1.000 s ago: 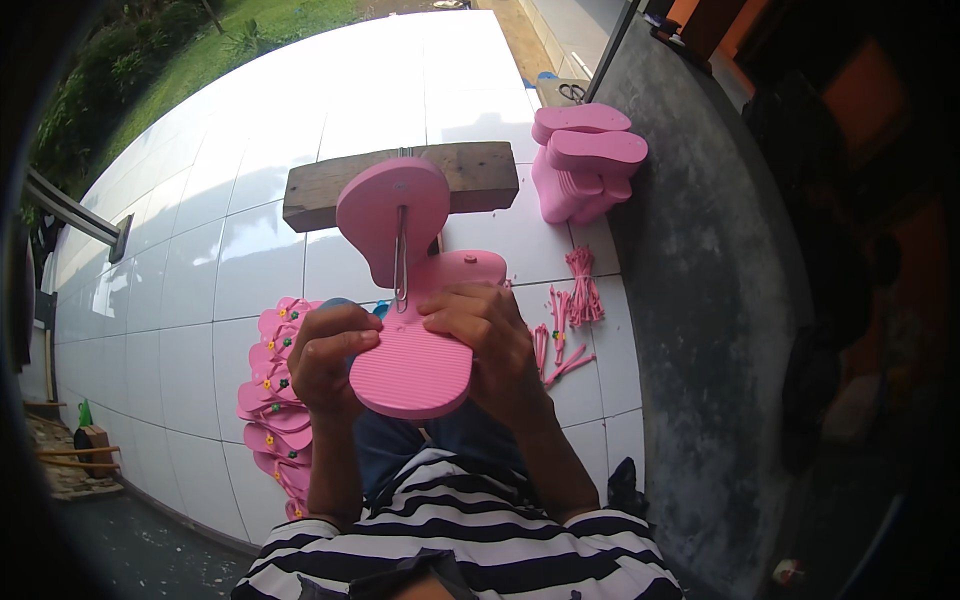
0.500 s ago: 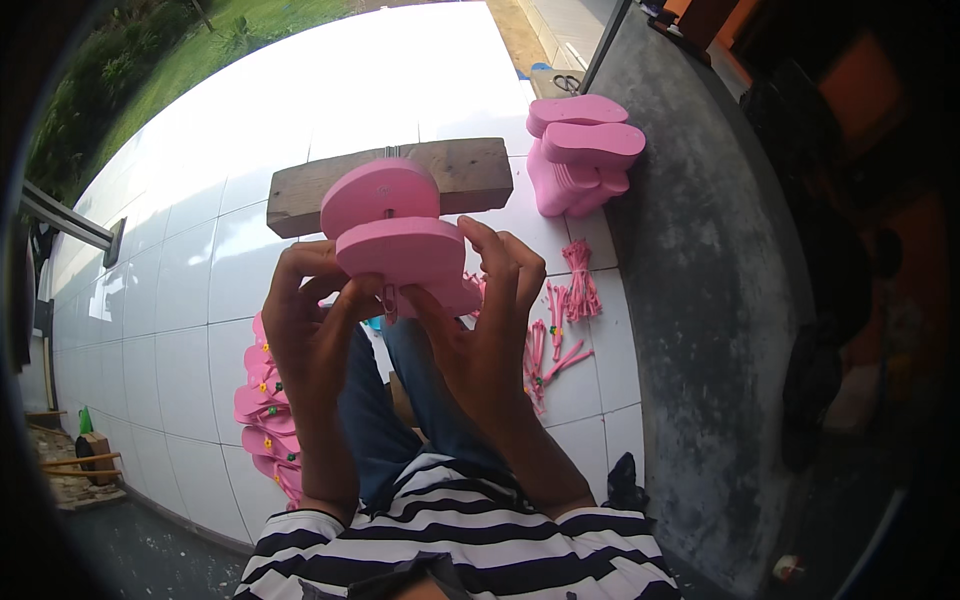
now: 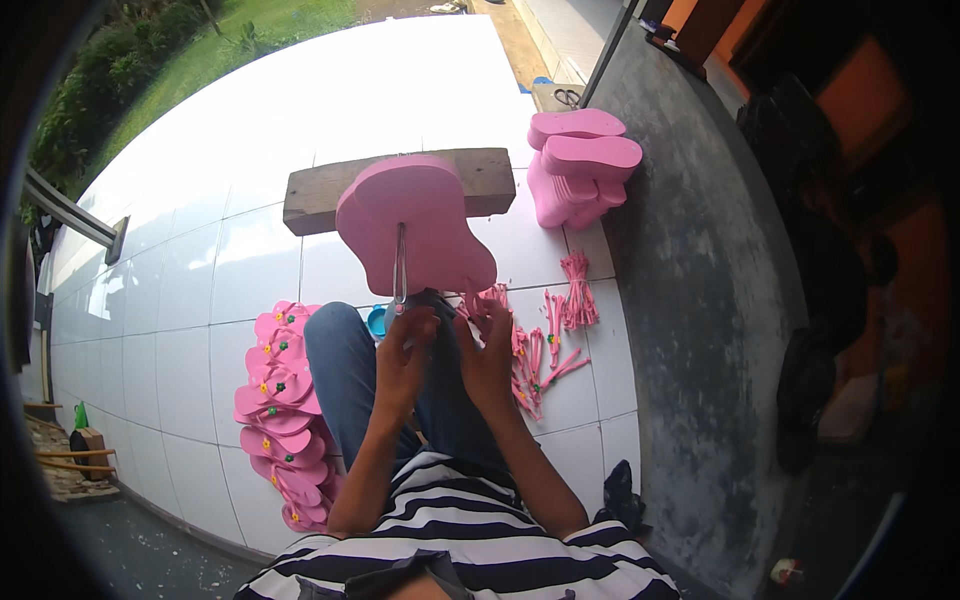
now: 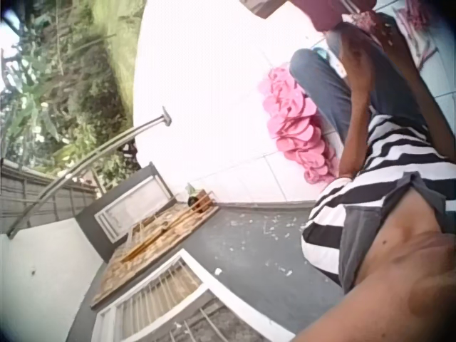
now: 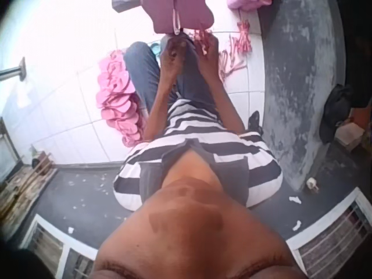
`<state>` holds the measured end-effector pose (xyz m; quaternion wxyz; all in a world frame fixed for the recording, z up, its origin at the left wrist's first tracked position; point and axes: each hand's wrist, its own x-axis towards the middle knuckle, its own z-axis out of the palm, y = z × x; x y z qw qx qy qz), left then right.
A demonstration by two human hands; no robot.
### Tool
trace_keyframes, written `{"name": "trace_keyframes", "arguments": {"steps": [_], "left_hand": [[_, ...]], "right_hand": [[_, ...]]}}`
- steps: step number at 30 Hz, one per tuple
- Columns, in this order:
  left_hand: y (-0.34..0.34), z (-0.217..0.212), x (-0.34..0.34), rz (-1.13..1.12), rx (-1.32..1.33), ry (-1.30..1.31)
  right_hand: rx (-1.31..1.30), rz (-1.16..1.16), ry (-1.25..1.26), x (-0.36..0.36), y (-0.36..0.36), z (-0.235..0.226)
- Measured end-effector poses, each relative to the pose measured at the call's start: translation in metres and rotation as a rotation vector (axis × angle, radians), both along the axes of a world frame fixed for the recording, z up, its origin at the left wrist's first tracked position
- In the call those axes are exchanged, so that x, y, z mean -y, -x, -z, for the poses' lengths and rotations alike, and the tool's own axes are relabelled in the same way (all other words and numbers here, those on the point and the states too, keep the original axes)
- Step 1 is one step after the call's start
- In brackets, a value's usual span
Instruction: The person assembles flip-flops by placing pink soles on a metal jig and pulling straps through pre-cut holes. They reach for components from piles on the floor and bench, handle them by hand, and set completed items aside.
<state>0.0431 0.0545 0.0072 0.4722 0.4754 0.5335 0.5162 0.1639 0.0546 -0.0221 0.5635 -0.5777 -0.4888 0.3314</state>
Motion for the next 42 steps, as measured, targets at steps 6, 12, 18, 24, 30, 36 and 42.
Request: {"name": "trace_keyframes", "arguments": {"steps": [6, 12, 18, 24, 30, 36, 42], "left_hand": [[-0.005, 0.022, 0.02, 0.209, -0.213, -0.242], [0.019, 0.009, 0.054, 0.369, 0.054, 0.18], [0.027, -0.005, 0.066, 0.242, 0.359, 0.174], [0.031, -0.024, 0.054, 0.259, -0.665, -0.745], [0.055, -0.029, 0.042, 0.201, -0.473, -0.795], [0.044, -0.036, 0.046, 0.192, -0.426, -0.75], [0.02, -0.02, 0.056, 0.209, -0.398, -0.706]], "right_hand": [[0.249, -0.335, 0.362, 0.065, -0.023, -0.024], [-0.095, -0.56, 0.573, 0.093, -0.046, -0.066], [-0.292, -0.469, 0.54, 0.099, -0.043, -0.053], [-0.135, -0.57, 0.463, 0.097, -0.035, -0.071], [-0.585, -0.462, 0.605, 0.091, -0.048, -0.068], [-0.595, -0.517, 0.582, 0.087, -0.042, -0.075], [-0.717, -0.626, 0.53, 0.083, -0.027, -0.069]]}}
